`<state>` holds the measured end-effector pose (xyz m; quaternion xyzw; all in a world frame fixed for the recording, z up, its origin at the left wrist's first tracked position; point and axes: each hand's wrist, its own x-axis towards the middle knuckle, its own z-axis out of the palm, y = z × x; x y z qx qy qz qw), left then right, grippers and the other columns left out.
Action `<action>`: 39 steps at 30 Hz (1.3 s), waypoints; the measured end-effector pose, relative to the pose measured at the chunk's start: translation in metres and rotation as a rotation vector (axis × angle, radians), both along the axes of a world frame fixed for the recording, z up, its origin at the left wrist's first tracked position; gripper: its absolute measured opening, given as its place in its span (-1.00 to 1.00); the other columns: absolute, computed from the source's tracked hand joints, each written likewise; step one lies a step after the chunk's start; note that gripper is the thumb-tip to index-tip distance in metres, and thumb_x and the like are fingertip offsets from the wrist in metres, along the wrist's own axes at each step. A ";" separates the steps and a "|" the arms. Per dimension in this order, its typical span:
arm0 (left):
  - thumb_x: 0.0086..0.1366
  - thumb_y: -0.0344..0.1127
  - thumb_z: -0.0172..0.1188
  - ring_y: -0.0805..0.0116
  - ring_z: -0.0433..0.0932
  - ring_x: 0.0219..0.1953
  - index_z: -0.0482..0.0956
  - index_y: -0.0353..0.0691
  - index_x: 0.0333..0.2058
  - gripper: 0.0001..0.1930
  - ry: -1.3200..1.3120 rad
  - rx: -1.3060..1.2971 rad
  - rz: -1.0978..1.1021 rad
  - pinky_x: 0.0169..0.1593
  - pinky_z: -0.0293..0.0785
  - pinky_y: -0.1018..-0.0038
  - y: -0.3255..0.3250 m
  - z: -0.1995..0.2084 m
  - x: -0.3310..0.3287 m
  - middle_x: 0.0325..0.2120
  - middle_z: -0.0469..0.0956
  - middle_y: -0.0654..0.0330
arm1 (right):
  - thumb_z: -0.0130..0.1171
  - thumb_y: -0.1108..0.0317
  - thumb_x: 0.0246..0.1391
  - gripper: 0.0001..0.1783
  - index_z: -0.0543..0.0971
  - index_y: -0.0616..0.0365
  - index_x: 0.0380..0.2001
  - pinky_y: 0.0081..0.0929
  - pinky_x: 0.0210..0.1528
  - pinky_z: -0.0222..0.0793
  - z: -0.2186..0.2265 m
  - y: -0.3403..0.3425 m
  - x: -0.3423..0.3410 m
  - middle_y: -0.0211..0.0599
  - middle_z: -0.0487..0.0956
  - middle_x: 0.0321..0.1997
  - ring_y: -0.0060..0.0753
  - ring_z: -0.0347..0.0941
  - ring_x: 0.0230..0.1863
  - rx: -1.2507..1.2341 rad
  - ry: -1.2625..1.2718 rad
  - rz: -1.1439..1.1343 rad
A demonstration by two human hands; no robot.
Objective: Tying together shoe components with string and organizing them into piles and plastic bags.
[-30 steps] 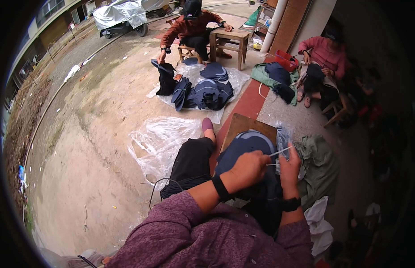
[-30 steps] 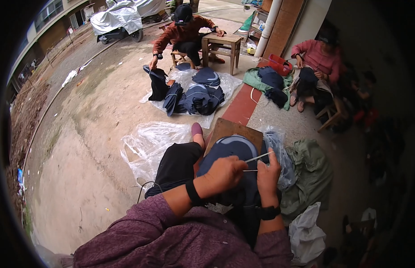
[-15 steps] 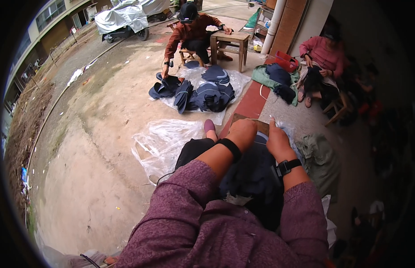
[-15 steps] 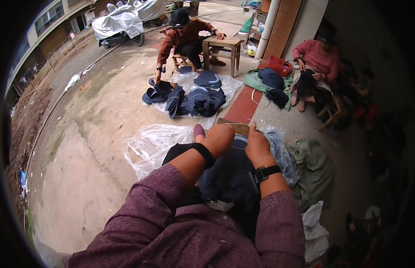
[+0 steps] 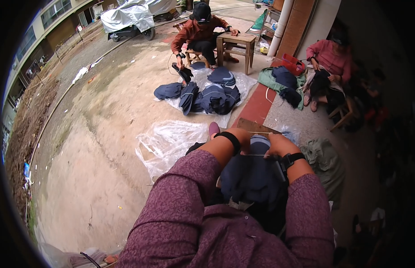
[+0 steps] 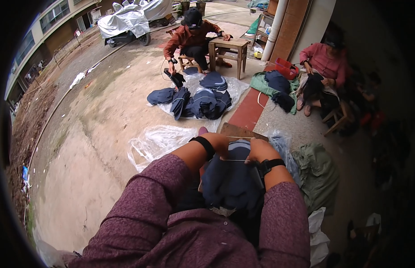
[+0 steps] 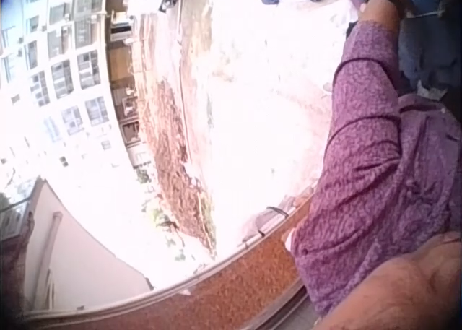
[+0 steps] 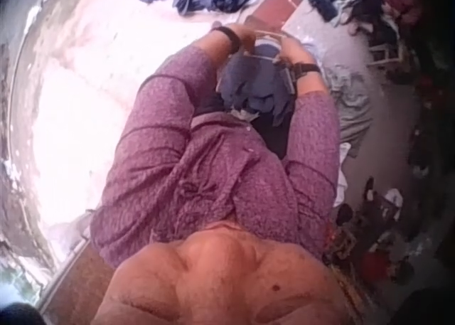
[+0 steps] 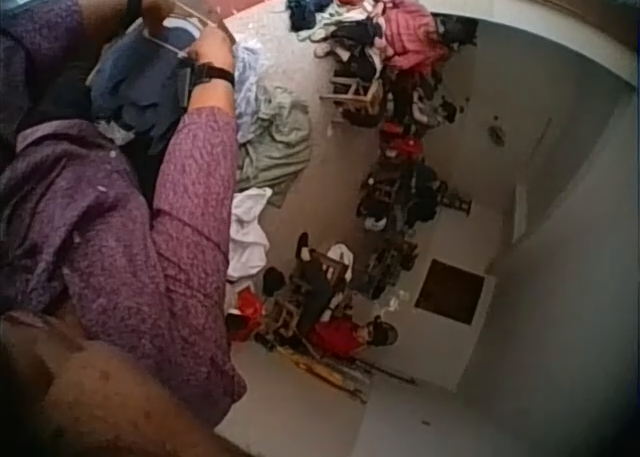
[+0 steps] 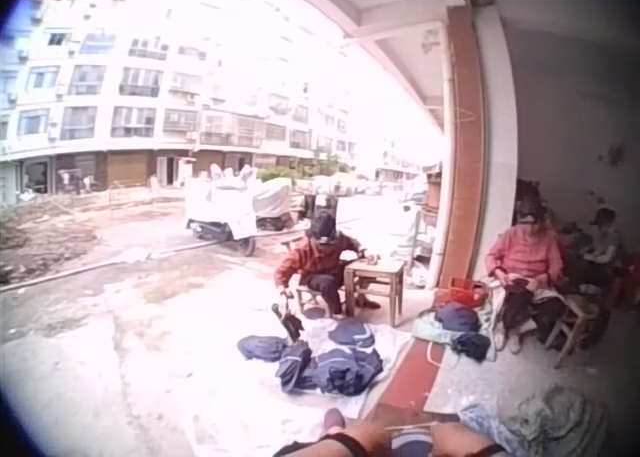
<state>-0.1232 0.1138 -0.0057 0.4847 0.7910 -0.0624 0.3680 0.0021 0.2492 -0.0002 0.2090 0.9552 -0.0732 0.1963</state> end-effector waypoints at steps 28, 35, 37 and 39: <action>-0.14 -0.15 0.28 -0.07 0.50 -0.03 0.25 -0.37 0.14 -0.18 -0.492 0.522 0.398 0.03 0.41 0.30 -0.016 -0.097 0.026 -0.11 0.50 -0.22 | 0.51 0.12 -0.43 0.13 0.17 0.43 0.20 -0.38 0.22 0.20 -0.088 0.048 0.054 0.16 0.37 0.17 -0.09 0.30 0.22 -0.610 0.152 -0.063; -0.13 -0.19 0.26 -0.06 0.49 -0.01 0.27 -0.33 0.14 -0.21 -0.593 0.653 0.481 0.06 0.38 0.33 -0.027 -0.097 0.034 -0.10 0.51 -0.19 | 0.49 0.18 -0.42 0.09 0.19 0.39 0.21 -0.39 0.21 0.21 -0.076 0.042 0.055 0.08 0.39 0.15 -0.15 0.33 0.19 -0.720 0.212 -0.121; -0.08 -0.21 0.22 0.00 0.45 0.03 0.22 -0.35 0.18 -0.21 -0.659 0.618 0.501 0.11 0.32 0.39 -0.026 -0.087 0.036 -0.04 0.46 -0.16 | 0.50 0.15 -0.43 0.08 0.22 0.36 0.19 -0.37 0.19 0.23 -0.079 0.045 0.057 0.08 0.41 0.13 -0.12 0.34 0.17 -0.729 0.238 -0.147; -0.09 -0.21 0.23 0.00 0.47 0.01 0.25 -0.32 0.16 -0.23 -0.664 0.616 0.527 0.09 0.35 0.38 -0.023 -0.091 0.037 -0.07 0.49 -0.16 | 0.52 0.13 -0.44 0.08 0.24 0.33 0.18 -0.36 0.18 0.24 -0.079 0.045 0.059 0.09 0.43 0.11 -0.10 0.35 0.16 -0.740 0.259 -0.173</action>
